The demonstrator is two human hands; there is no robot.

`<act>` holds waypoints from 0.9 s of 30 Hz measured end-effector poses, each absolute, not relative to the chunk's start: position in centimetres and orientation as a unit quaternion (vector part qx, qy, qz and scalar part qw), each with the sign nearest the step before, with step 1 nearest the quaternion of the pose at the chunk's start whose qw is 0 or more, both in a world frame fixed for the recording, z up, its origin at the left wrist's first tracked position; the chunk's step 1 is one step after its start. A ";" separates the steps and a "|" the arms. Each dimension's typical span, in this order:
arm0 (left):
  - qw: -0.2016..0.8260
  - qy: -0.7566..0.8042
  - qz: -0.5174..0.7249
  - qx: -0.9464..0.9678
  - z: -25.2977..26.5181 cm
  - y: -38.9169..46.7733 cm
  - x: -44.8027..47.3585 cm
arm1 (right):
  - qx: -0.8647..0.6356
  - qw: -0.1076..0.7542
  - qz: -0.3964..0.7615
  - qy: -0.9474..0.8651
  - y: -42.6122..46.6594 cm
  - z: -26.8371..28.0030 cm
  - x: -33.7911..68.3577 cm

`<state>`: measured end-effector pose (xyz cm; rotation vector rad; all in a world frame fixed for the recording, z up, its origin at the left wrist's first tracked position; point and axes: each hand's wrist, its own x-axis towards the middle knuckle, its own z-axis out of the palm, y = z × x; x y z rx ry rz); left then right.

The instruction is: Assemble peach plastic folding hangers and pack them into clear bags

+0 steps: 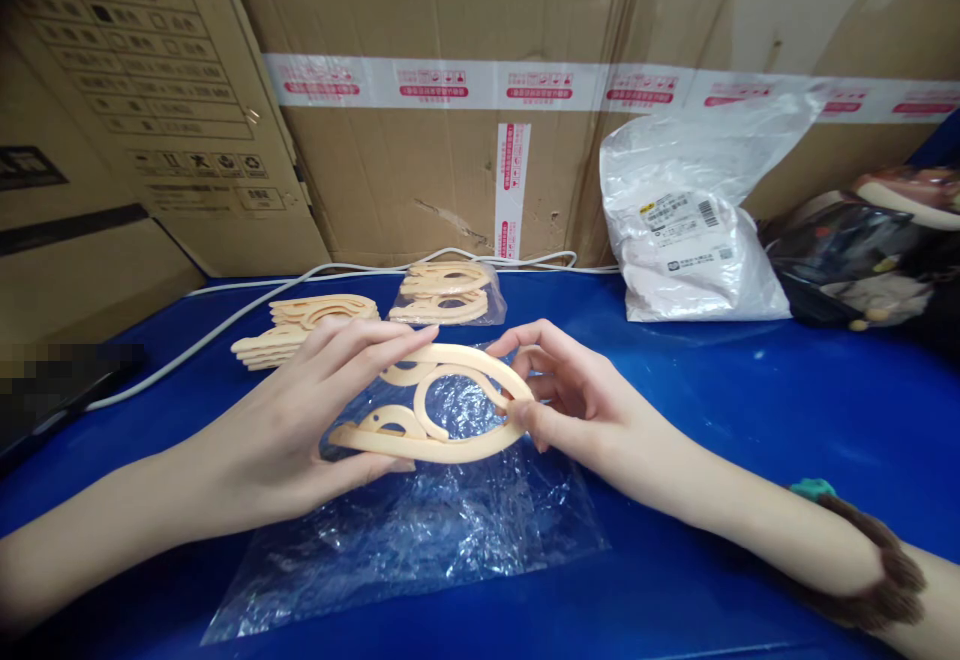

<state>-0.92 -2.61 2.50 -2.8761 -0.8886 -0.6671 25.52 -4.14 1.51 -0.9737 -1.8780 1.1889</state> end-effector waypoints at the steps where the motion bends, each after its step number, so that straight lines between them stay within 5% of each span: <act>1: 0.027 -0.290 -0.221 -0.931 2.5 -2.7 -0.9 | -0.383 0.346 0.414 -0.750 -4.2 1.5 25.5; 7: 0.005 -0.293 -0.224 -0.929 2.2 -3.3 -0.2 | -0.333 0.296 0.082 -0.891 -4.9 1.3 25.1; 11: 0.003 -0.296 -0.221 -0.929 2.0 -3.9 0.4 | -0.313 0.257 -0.005 -0.914 -5.4 1.5 24.7; 20: -0.006 -0.339 -0.099 -0.935 3.9 -2.3 -3.3 | -0.407 0.216 0.005 -0.887 -2.7 4.3 29.1; 27: -0.007 -0.411 -0.055 -0.910 2.6 1.1 -8.1 | -0.473 0.168 0.184 -0.845 -1.7 5.0 32.7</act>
